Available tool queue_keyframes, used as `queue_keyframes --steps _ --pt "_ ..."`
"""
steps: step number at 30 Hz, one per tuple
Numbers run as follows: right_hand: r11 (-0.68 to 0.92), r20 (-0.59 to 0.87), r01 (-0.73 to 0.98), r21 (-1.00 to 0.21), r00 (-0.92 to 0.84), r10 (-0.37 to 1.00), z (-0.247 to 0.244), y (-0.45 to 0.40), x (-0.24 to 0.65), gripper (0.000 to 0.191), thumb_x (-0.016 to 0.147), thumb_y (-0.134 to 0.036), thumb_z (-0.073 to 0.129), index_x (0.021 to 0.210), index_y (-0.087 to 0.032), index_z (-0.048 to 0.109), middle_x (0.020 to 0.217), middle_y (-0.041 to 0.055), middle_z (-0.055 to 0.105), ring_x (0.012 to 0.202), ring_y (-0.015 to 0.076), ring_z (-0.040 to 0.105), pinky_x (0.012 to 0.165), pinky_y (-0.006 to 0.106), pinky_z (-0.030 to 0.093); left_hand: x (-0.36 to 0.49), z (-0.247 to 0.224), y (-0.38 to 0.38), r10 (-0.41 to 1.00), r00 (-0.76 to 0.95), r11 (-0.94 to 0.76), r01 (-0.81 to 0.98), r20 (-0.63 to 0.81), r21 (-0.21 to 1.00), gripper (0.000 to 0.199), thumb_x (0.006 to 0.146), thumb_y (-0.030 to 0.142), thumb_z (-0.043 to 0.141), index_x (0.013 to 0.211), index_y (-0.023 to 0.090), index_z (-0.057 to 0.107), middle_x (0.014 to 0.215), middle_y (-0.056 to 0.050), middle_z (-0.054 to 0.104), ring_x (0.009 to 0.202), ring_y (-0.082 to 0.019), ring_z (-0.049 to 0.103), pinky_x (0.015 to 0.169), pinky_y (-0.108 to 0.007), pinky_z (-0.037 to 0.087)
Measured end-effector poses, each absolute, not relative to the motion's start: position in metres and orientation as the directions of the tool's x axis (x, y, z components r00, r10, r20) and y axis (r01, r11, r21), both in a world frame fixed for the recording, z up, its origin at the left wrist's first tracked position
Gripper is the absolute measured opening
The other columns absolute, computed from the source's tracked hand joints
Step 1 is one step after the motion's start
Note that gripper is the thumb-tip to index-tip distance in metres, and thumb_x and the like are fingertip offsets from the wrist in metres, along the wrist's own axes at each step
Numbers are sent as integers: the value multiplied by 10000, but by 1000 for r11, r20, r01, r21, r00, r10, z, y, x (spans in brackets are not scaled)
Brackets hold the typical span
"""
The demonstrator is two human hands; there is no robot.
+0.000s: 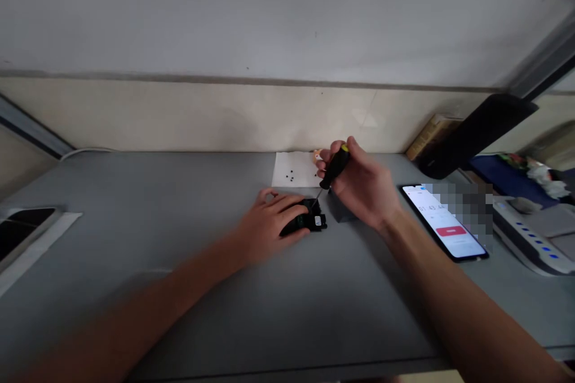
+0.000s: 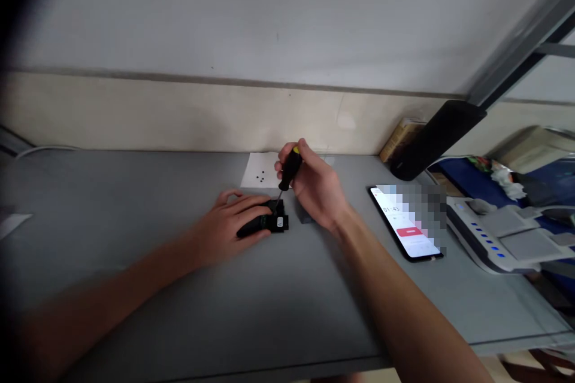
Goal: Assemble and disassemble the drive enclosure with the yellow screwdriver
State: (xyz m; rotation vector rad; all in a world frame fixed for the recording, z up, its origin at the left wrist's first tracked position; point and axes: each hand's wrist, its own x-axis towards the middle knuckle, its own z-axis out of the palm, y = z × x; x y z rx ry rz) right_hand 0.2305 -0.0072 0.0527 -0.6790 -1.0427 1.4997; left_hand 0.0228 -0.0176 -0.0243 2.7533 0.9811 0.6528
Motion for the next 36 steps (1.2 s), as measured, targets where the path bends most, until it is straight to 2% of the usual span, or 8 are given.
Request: queue_keyframes --steps 2,4,7,9,14,19,27,36 --pt "26 129 -474 -880 -186 974 52 -9 231 393 754 -488 845 759 -237 542 907 9 627 836 157 643 730 299 514 23 -25 -18 637 684 -771 576 356 272 314 1055 448 514 1254 263 673 1347 -70 694 1215 -247 653 1155 -459 347" --pt "54 139 -432 -900 -166 976 50 -9 230 483 721 -457 886 717 -234 458 876 -7 635 735 132 624 655 284 485 24 -25 -19 647 678 -763 582 349 283 313 1051 453 525 1252 266 675 1344 -66 697 1211 -243 654 1147 -455 353" --pt "157 208 -332 -930 -123 970 46 -9 226 538 771 -488 855 704 -242 381 628 -80 473 502 75 409 513 257 358 24 -25 -19 668 665 -744 592 335 308 307 1042 461 539 1243 279 682 1347 -58 698 1218 -241 652 1138 -455 360" --pt "215 259 -306 -927 -111 959 45 -7 224 471 820 -571 784 750 -250 447 577 -98 369 486 80 340 497 258 328 24 -25 -19 679 657 -734 601 326 317 310 1039 469 541 1243 287 688 1360 -55 694 1227 -248 649 1148 -467 351" --pt "296 317 -153 -943 -142 938 45 -5 230 471 932 -697 530 983 -252 676 740 -15 532 677 143 519 665 307 458 23 -24 -21 673 656 -740 605 343 294 312 1054 458 510 1220 277 703 1406 -68 664 1249 -260 638 1161 -494 339" --pt "444 458 288 -848 -22 889 46 -10 235 492 885 -713 598 756 -239 634 712 -9 547 663 143 471 627 297 406 22 -21 -20 641 678 -766 593 359 248 319 1058 461 508 1251 289 695 1393 -78 669 1258 -262 630 1155 -490 345" --pt "406 574 465 -787 311 758 40 5 249 525 910 -708 553 704 -228 610 594 -28 473 568 131 414 552 296 328 20 -19 -19 627 703 -779 584 338 230 316 1068 443 506 1270 285 690 1331 -68 693 1228 -247 634 1124 -463 352" --pt "375 615 622 -687 224 756 28 6 249 468 946 -638 556 790 -215 683 671 8 635 575 140 482 597 309 341 24 -22 -20 675 653 -738 612 344 284 297 1071 449 509 1238 290 696 1344 -64 693 1230 -242 640 1136 -471 332"
